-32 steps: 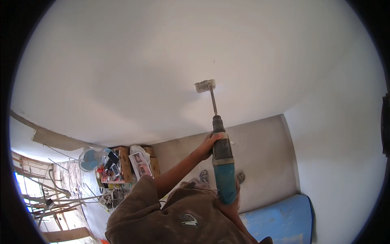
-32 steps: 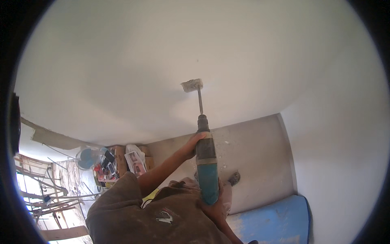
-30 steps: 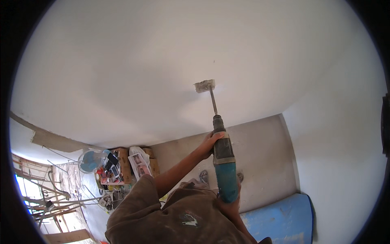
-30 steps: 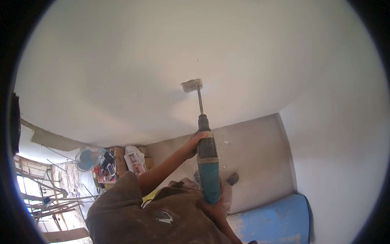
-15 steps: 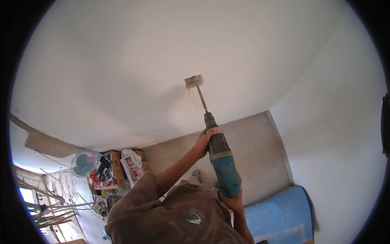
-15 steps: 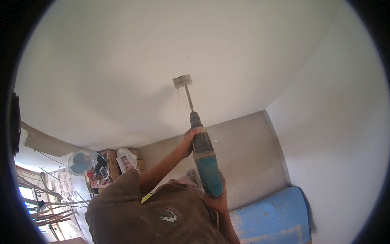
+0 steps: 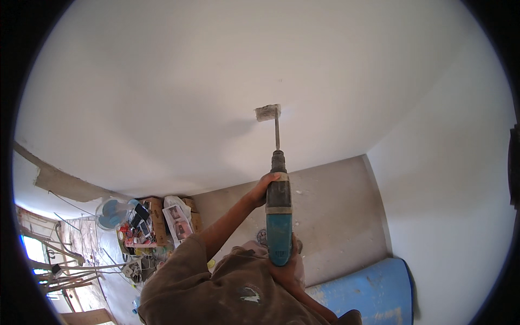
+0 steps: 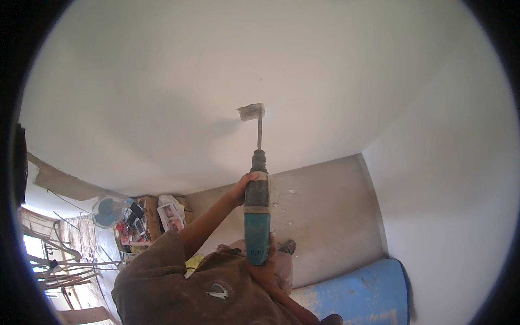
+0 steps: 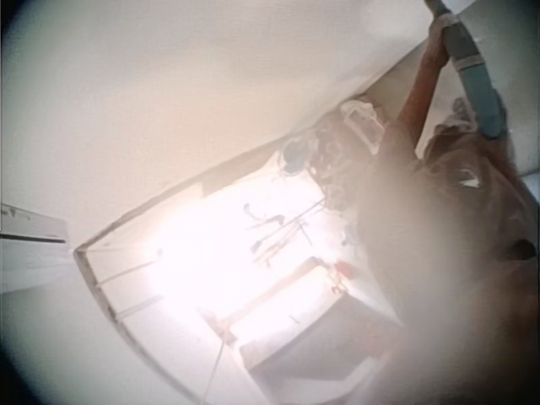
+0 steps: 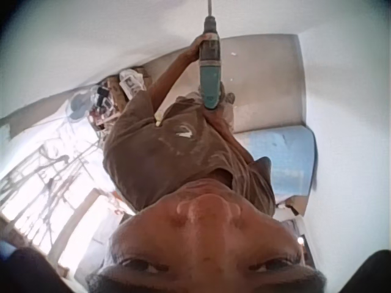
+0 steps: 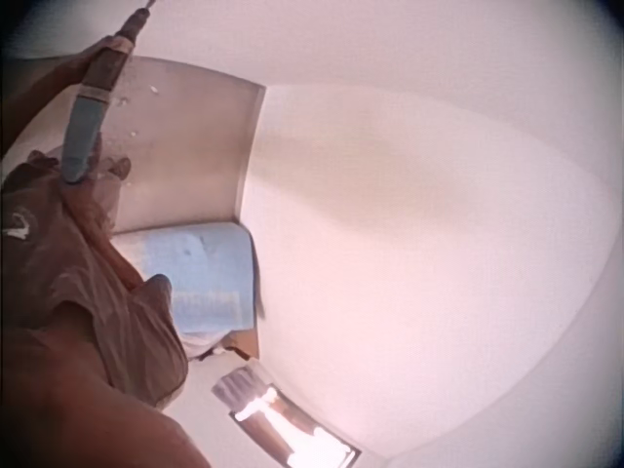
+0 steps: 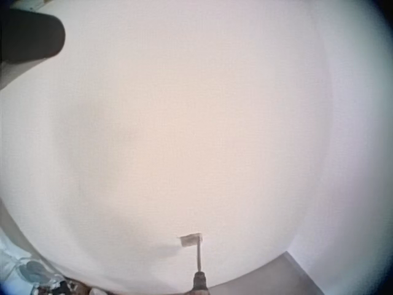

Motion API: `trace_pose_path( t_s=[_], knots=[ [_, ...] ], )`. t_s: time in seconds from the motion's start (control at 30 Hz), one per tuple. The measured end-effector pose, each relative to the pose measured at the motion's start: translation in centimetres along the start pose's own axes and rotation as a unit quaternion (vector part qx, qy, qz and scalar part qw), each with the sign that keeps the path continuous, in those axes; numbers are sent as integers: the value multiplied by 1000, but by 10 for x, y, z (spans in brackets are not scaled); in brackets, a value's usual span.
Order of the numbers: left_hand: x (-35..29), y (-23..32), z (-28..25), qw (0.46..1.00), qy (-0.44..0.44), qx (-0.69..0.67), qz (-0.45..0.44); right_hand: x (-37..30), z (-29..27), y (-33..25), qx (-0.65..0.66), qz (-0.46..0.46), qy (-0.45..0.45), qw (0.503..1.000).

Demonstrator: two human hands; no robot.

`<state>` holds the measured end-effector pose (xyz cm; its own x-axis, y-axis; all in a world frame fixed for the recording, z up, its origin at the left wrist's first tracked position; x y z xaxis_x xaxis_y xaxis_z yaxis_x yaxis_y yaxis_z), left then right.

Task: The person uses a rotary hammer to drill into a wall around a pre-existing hole, then checks the hole with their finger before picking up and moving a long pole.

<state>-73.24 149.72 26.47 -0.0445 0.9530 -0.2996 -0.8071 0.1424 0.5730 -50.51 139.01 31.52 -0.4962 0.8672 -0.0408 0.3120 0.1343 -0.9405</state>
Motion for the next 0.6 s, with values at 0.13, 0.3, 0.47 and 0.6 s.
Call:
trace_pose_path(
  t_s=[0.13, 0.3, 0.47, 0.6],
  knots=[
    [1, 7, 2, 999, 27, 13, 12, 12, -9, -40, -18, 109, -37, 993],
    [17, 8, 29, 997, 68, 6, 29, 23, -33, 7, -31, 52, -25, 998],
    [6, -19, 54, 990, 135, 15, 41, 13, -77, 35, 96, 73, -76, 990],
    [-1, -29, 63, 989, 141, 19, 36, -3, -88, 23, 126, 70, -80, 986]
  ],
)
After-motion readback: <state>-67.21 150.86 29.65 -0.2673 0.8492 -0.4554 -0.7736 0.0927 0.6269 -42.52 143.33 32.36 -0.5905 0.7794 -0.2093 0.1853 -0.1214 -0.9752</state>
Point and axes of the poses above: each hand's wrist, its own x-axis towards the middle knuckle, its own z-axis out of the palm, y = z × x, the point moved 3 cm from there along x, towards the middle knuckle, and after that the axes turned 11 degrees about -x, right-handed, at the moved point
